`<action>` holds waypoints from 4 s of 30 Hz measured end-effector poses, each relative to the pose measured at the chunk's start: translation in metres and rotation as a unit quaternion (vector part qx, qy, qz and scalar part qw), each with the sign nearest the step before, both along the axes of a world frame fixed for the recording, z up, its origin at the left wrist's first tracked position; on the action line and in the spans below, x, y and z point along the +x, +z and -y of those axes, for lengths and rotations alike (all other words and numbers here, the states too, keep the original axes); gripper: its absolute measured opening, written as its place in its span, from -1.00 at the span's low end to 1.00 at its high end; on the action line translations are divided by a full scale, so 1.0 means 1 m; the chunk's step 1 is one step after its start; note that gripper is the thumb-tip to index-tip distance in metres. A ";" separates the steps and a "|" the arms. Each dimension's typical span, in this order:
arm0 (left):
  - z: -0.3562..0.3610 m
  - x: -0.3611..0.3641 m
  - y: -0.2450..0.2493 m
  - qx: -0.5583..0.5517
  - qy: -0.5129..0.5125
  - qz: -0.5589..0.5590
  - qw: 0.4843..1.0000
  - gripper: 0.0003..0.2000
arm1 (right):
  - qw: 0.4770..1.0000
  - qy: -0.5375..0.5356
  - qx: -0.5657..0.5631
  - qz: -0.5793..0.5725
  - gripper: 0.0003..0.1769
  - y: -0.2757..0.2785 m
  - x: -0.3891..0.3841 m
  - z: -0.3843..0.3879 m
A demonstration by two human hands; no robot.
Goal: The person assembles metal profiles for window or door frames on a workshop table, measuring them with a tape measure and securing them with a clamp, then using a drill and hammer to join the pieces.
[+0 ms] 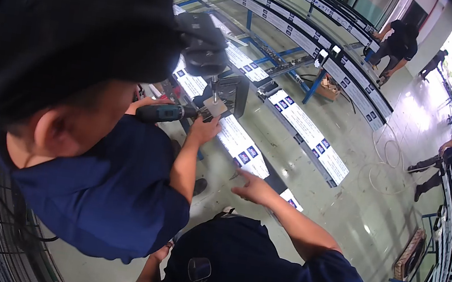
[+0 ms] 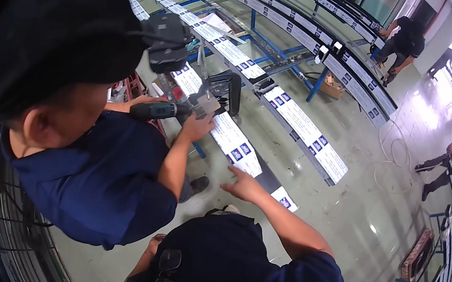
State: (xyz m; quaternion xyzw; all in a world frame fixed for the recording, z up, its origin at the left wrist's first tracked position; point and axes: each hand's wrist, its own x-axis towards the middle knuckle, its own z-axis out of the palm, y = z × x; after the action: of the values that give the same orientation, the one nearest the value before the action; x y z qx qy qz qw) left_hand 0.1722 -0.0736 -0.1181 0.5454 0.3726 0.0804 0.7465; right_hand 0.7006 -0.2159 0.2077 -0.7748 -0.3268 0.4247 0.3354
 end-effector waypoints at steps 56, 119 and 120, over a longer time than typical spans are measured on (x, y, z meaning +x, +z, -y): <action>-0.755 -0.228 0.631 0.144 -0.221 0.631 0.730 -0.73 | 0.961 0.038 -0.253 0.101 -0.30 -0.220 -0.429 -0.689; -1.446 0.350 0.286 0.461 -0.441 -0.027 0.769 -0.47 | 0.920 -0.266 -0.287 0.024 -0.37 -0.050 -0.229 -1.261; -1.455 0.352 0.288 0.457 -0.422 -0.029 0.782 -0.48 | 0.918 -0.271 -0.288 0.025 -0.37 -0.069 -0.227 -1.266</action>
State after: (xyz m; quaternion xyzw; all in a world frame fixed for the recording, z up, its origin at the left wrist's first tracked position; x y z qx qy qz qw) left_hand 0.5238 1.3813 0.1694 0.9275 0.0461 -0.0979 0.3578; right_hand 0.4735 1.0503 0.1385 -0.9072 0.0234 0.3740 0.1915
